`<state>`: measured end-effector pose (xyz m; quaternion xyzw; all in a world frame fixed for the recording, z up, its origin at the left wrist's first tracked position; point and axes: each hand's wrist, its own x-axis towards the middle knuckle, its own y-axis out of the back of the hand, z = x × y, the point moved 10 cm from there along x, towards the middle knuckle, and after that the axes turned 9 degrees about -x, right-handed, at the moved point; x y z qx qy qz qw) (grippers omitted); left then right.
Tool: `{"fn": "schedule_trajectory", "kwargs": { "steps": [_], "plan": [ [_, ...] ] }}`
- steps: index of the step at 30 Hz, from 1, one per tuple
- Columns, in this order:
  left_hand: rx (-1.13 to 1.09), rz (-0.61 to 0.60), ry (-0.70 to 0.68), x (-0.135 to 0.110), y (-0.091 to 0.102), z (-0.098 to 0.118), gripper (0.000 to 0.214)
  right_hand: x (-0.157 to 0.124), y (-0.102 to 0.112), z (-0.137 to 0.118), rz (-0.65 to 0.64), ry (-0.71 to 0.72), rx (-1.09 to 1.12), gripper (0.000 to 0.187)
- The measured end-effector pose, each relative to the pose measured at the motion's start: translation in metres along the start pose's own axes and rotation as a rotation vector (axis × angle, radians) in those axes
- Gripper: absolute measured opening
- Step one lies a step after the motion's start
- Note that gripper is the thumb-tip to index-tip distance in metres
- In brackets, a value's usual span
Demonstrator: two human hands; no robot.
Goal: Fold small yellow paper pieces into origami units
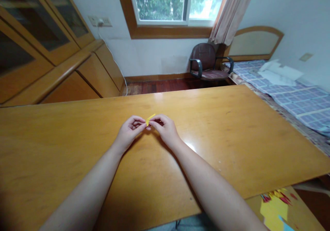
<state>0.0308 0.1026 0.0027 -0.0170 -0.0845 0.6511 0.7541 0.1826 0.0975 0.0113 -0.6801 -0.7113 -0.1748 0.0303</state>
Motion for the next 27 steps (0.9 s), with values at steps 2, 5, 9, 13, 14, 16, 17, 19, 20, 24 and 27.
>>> {"fn": "schedule_trajectory", "kwargs": {
  "steps": [2,5,9,13,14,16,17,19,20,24,27],
  "plan": [
    [-0.004,-0.006,0.003,-0.0006,-0.0008,0.0000,0.030,0.0001,0.0001,0.0002,0.002,-0.006,0.000,0.011],
    [-0.021,-0.022,0.003,-0.0012,-0.0024,-0.0007,0.030,0.0001,-0.0001,-0.0003,0.005,-0.012,0.003,0.011],
    [-0.021,-0.002,-0.013,-0.0011,-0.0002,-0.0017,0.033,0.0001,-0.0013,-0.0025,-0.001,-0.004,0.011,0.010],
    [0.003,0.003,-0.013,-0.0003,0.0006,-0.0042,0.033,-0.0002,0.0009,-0.0037,0.012,-0.007,-0.013,0.010],
    [0.006,-0.001,-0.014,-0.0001,0.0004,-0.0046,0.033,-0.0003,0.0016,-0.0037,0.016,-0.010,-0.016,0.010],
    [0.010,-0.007,-0.020,0.0001,0.0002,-0.0047,0.032,-0.0007,0.0026,-0.0035,0.023,-0.018,-0.017,0.010],
    [0.009,-0.010,-0.023,0.0001,0.0000,-0.0046,0.032,-0.0008,0.0030,-0.0032,0.026,-0.021,-0.016,0.010],
    [0.004,-0.016,-0.026,-0.0001,-0.0008,-0.0042,0.030,-0.0011,0.0033,-0.0028,0.031,-0.022,-0.014,0.011],
    [0.002,-0.020,-0.025,-0.0002,-0.0014,-0.0040,0.030,-0.0011,0.0032,-0.0026,0.032,-0.021,-0.012,0.011],
    [0.005,-0.024,-0.024,-0.0011,-0.0032,-0.0018,0.029,-0.0005,0.0035,-0.0017,0.037,-0.016,-0.018,0.012],
    [0.002,-0.032,-0.018,-0.0020,-0.0040,0.0002,0.028,-0.0002,0.0046,-0.0005,0.047,-0.027,-0.021,0.013]
  ]
}}
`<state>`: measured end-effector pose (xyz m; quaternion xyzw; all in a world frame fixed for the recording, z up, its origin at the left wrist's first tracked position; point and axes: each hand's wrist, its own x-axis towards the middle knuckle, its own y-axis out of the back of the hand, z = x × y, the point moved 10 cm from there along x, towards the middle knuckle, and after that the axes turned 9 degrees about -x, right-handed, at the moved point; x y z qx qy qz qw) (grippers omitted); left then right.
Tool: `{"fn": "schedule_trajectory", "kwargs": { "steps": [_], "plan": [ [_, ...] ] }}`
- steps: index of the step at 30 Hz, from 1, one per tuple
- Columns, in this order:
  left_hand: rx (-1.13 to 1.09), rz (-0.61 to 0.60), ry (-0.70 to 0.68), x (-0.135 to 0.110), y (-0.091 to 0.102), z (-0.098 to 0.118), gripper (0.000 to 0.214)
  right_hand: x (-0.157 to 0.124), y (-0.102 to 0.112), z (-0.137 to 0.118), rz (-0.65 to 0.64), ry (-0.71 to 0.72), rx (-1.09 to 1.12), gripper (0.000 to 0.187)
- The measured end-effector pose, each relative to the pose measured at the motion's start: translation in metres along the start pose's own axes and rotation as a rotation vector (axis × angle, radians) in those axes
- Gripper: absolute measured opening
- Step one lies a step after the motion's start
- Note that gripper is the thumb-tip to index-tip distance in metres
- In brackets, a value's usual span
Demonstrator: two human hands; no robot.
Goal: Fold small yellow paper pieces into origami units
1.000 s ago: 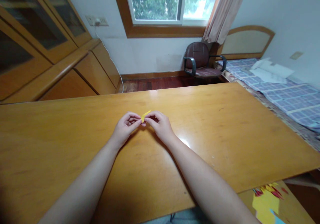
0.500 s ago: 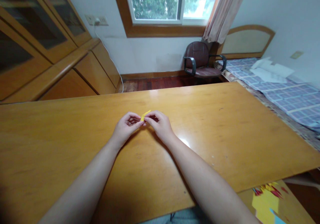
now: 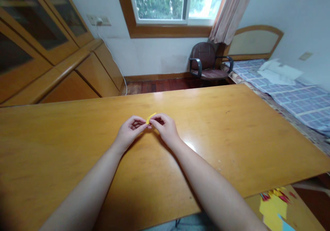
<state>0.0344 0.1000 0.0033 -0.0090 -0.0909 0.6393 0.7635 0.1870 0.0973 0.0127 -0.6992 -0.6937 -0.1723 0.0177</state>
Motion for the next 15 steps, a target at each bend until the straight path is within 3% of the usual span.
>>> {"fn": "schedule_trajectory", "kwargs": {
  "steps": [15],
  "plan": [
    [-0.029,0.000,0.058,0.0001,0.0000,-0.0017,0.027,-0.0008,-0.0015,-0.0016,-0.018,0.016,-0.014,0.012]
  ]
}}
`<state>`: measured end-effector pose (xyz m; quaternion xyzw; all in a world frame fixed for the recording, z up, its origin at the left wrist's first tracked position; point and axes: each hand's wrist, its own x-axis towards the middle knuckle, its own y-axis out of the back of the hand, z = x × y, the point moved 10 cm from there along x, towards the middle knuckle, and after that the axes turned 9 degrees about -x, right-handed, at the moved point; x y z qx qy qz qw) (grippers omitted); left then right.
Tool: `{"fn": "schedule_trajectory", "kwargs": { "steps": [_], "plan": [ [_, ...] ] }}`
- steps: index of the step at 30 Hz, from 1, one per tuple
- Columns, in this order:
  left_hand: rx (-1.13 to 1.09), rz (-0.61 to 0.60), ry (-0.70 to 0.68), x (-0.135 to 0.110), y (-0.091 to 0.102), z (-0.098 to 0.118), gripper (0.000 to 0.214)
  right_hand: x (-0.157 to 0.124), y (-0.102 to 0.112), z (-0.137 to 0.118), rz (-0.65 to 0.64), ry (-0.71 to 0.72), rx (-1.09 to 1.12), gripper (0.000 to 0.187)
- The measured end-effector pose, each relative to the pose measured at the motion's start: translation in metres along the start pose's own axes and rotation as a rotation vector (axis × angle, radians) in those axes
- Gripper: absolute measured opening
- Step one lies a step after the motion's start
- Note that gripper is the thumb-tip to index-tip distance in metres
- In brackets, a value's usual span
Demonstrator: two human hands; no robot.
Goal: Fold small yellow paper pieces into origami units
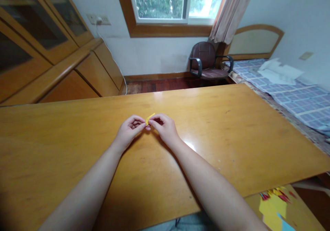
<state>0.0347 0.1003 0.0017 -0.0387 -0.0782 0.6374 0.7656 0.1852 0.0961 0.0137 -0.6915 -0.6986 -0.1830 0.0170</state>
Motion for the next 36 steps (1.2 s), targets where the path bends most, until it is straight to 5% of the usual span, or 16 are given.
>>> {"fn": "schedule_trajectory", "kwargs": {
  "steps": [36],
  "plan": [
    [-0.044,-0.031,0.025,-0.0004,-0.0004,-0.0060,0.029,-0.0005,0.0023,0.0044,0.022,-0.013,0.014,0.014]
  ]
}}
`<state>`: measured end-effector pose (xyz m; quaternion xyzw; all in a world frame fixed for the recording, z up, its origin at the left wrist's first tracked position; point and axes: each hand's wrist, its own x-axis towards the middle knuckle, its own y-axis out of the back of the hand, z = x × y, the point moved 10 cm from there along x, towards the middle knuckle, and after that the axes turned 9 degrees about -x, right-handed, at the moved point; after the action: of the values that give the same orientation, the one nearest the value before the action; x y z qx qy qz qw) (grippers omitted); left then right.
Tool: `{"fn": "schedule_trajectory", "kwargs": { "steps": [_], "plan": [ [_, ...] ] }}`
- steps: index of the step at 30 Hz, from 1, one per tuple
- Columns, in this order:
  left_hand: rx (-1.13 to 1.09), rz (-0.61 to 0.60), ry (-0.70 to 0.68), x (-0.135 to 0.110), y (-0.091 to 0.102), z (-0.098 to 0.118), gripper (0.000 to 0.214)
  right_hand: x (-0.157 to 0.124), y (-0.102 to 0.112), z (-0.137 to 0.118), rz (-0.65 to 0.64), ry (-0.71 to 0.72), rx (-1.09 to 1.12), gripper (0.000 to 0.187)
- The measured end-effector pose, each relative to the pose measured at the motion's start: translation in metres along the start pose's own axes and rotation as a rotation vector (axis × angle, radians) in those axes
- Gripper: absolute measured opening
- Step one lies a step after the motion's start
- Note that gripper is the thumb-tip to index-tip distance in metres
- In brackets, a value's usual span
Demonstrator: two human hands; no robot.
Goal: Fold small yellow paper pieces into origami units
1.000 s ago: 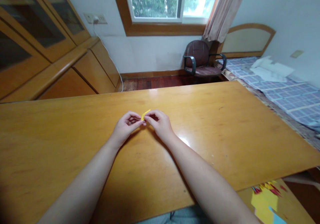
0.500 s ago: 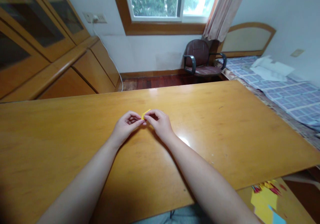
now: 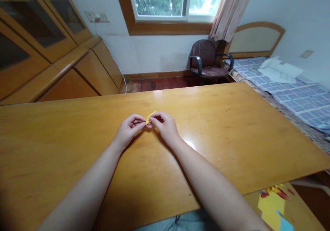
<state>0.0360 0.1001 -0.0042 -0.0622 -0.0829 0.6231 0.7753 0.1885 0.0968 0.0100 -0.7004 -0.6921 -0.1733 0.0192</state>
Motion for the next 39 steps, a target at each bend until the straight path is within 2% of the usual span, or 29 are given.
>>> {"fn": "schedule_trajectory", "kwargs": {
  "steps": [19,27,39],
  "plan": [
    [0.012,0.024,0.034,0.001,0.001,-0.004,0.029,0.000,0.000,-0.004,-0.002,-0.004,-0.035,0.013],
    [0.035,0.042,0.005,0.002,0.001,-0.005,0.031,0.000,0.000,-0.007,-0.012,0.014,-0.073,0.013],
    [0.022,0.065,0.010,0.002,0.003,-0.001,0.031,0.001,-0.007,0.005,-0.055,-0.010,0.010,0.016]
  ]
}}
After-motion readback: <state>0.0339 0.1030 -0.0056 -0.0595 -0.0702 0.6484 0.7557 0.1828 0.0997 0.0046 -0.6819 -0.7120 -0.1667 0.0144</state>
